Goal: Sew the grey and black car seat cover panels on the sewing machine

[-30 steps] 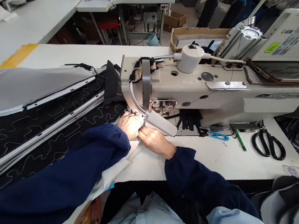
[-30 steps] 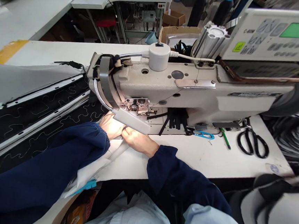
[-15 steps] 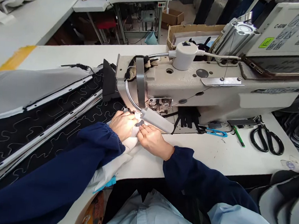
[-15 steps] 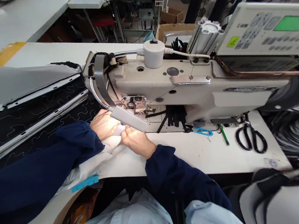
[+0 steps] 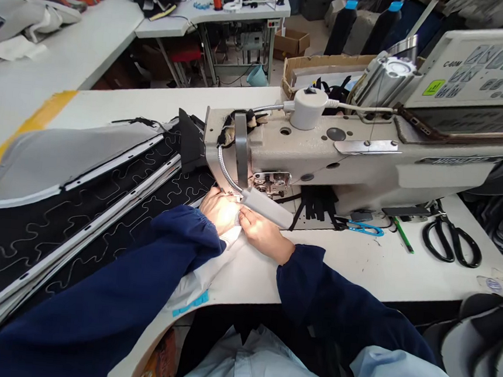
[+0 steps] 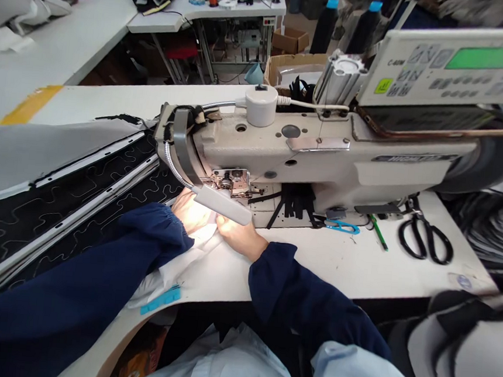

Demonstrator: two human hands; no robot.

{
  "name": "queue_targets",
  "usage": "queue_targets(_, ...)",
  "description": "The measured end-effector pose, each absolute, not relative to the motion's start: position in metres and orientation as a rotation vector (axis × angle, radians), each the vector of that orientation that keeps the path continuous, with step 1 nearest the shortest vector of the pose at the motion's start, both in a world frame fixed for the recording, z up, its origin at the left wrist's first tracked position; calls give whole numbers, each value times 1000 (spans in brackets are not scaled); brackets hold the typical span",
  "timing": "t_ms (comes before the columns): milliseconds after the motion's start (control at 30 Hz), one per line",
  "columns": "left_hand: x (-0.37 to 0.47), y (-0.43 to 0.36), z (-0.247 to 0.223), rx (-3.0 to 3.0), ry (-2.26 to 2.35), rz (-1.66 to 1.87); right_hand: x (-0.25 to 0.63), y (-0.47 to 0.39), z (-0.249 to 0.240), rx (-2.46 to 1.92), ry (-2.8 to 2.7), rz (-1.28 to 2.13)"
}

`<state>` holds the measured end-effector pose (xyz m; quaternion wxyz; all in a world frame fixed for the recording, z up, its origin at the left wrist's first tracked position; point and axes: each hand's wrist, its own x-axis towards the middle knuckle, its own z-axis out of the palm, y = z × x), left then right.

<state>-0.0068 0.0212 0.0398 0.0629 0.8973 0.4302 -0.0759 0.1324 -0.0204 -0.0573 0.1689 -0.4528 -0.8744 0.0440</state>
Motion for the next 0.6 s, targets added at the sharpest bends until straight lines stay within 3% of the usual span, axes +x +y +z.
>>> queue_targets(133,-43,20,66,2693,1317,-50,143,-32,-55,-1256,-2414,102)
queue_targets(233,-103,26,76,2572,1921,179,147,-52,-39,-1155,-2292,52)
queue_targets(333,-165,29,64,2220,2439,-147,142,-72,-9,-962,-2207,45)
queue_targets(467,-202,31,36,2065,2411,-300,113,-75,33,-748,-2171,58)
queue_targets(600,-203,24,26,2112,2379,-103,63,-29,52,-805,-2129,117)
